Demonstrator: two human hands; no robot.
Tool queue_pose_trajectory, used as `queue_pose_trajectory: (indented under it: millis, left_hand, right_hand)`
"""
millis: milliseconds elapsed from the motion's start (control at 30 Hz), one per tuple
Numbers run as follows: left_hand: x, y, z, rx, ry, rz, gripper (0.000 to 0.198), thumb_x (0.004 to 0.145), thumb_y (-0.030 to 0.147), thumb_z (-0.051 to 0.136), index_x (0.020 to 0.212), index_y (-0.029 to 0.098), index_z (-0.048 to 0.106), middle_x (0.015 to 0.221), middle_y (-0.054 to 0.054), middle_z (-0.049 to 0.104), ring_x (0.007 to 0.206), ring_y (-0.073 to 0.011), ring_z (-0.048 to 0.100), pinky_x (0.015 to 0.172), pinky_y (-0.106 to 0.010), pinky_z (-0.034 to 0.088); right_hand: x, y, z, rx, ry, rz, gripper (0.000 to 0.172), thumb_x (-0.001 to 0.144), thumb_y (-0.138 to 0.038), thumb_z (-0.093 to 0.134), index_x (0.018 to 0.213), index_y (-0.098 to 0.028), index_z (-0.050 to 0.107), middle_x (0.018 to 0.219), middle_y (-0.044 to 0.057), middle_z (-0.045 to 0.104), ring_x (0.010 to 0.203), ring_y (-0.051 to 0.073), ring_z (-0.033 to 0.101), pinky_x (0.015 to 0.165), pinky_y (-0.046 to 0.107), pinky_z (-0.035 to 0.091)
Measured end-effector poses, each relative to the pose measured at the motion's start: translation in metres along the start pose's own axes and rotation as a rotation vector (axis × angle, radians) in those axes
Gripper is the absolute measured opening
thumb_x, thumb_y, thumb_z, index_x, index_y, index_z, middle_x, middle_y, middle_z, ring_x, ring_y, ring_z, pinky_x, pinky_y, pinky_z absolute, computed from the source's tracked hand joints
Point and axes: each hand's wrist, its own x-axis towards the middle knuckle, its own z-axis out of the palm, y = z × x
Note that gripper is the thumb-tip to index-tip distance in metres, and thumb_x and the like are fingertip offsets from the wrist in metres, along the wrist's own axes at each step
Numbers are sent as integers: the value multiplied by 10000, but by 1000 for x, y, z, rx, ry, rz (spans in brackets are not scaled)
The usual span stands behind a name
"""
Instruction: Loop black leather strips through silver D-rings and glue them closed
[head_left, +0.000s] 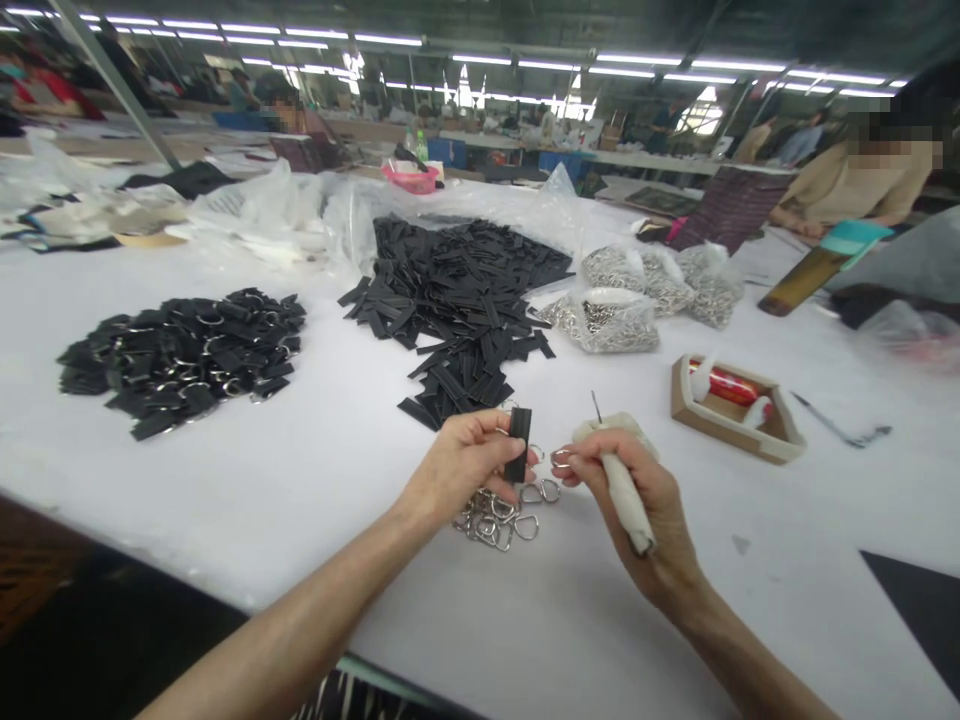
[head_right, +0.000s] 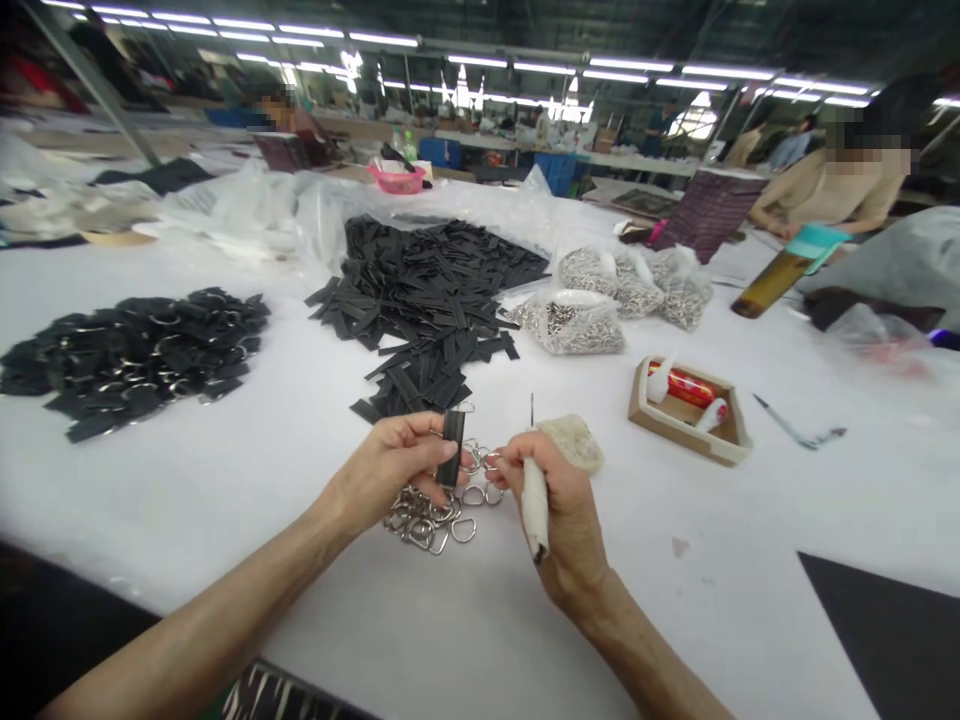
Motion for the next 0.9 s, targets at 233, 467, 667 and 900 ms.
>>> queue_pose_trajectory:
  millis: [233,467,667,900]
  left_hand:
    - [-1,-8,10,-89,-140,-129,176,718,204,581,872,121,596,762,-72,654,689,-173,645,510,-229,525]
    - [-2,-9,15,-70,-209,-162,186,720,217,588,878,128,626,797,-78,657,688,-174,650,505,-221,520]
    - [-2,-12,11,-201,-309,-172,187,715,199,597,887,133,628,792,-74,666,714,-184,656,517,-225,522]
    - [-2,-12,9,-274,-356,-188,225,694,200,632,909,132,631,822,-89,673,733,-185,653,564,-241,521]
  right_hand:
    - [3,-17,-2,49,123,89,61,812,-243,558,788,-207,514,768,13,623,726,164,610,670,322,476]
    - [5,-16,-2,73,181,37,51,805,-207,555,771,-207,517,627,-23,568,794,186,613,752,352,456]
    - [5,-14,-5,142,164,103,46,818,-221,563,812,-215,517,550,-59,550,572,129,575,690,309,461]
    - [4,-13,-7,179,183,147,103,801,-256,592,821,-206,505,699,-24,629,504,95,537,597,265,459]
